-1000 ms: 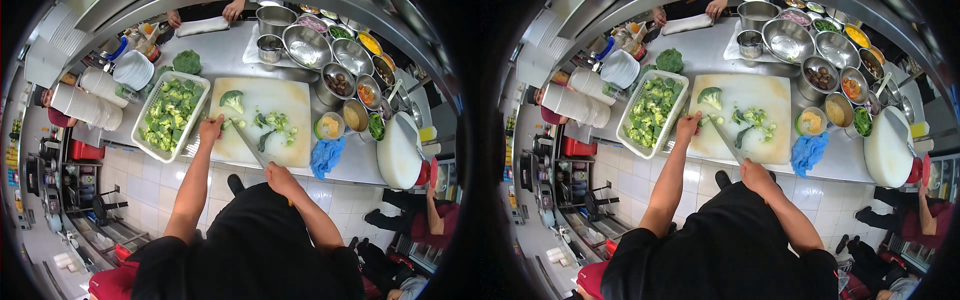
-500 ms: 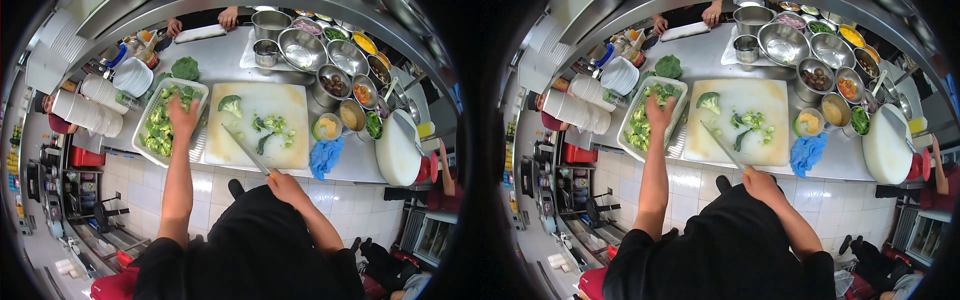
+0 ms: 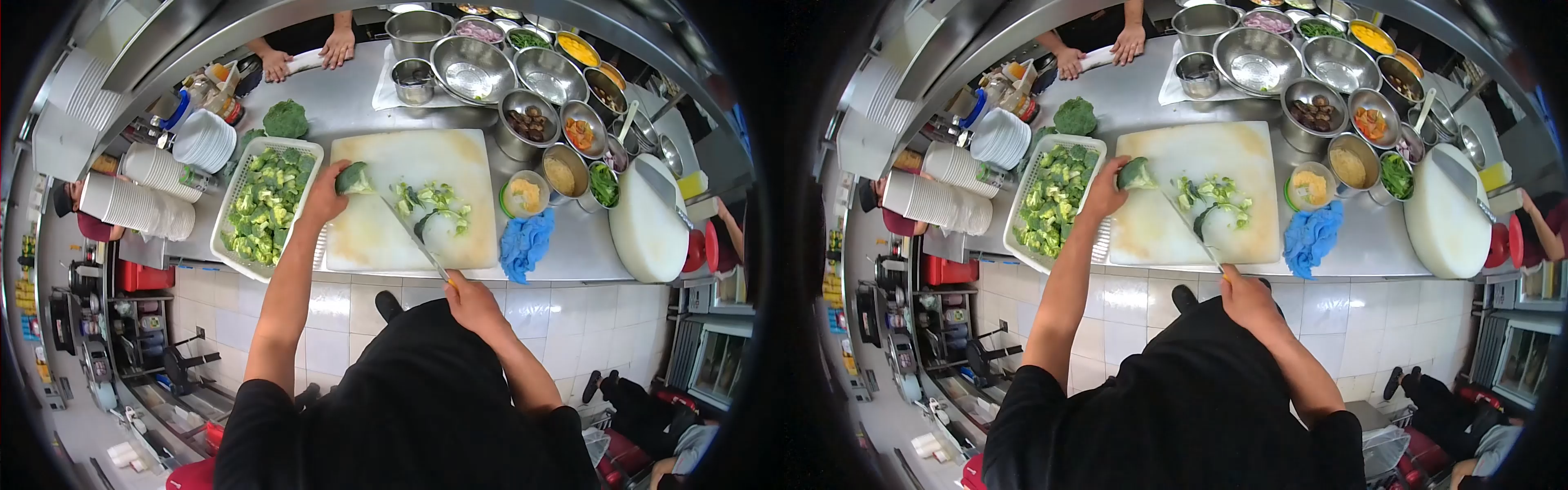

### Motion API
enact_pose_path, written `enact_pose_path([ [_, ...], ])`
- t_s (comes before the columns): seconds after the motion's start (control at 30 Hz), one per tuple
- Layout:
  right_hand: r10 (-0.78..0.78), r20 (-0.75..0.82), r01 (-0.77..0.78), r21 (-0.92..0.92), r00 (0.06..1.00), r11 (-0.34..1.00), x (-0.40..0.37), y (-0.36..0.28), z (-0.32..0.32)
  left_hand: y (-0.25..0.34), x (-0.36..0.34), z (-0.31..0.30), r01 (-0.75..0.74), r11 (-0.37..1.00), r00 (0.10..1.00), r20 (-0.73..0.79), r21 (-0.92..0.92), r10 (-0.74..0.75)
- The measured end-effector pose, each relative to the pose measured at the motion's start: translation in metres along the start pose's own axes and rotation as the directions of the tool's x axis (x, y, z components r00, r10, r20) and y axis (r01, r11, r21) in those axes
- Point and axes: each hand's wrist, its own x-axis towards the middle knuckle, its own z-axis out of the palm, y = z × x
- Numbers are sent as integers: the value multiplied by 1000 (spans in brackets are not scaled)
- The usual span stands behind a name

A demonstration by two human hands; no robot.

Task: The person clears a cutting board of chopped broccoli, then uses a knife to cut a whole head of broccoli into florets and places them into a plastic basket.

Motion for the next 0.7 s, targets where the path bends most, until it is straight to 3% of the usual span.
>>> enact_pose_path([
  [0.13,-140,-81,135,-60,987,989,10,-16,12,3,0,-1,-93,978,995,44,186,86],
  [0.2,-120,-59,114,-98,991,989,17,-24,16,-5,10,7,22,997,999,31,76,-25],
  [0.33,-71,-15,65,-248,997,967,25,-36,21,17,24,4,143,983,982,104,116,-156],
  [0.4,-74,-4,70,-281,997,957,27,-38,28,10,28,10,-4,938,987,150,346,-51],
  [0.5,-107,-33,92,-293,994,952,40,-35,50,0,39,18,-39,900,979,198,434,-53],
  [0.63,-161,-98,123,-312,982,942,70,-23,74,10,45,17,-28,914,982,184,405,-51],
  [0.7,-117,-48,100,-268,992,958,76,-16,71,17,41,18,-3,911,996,81,413,-33],
])
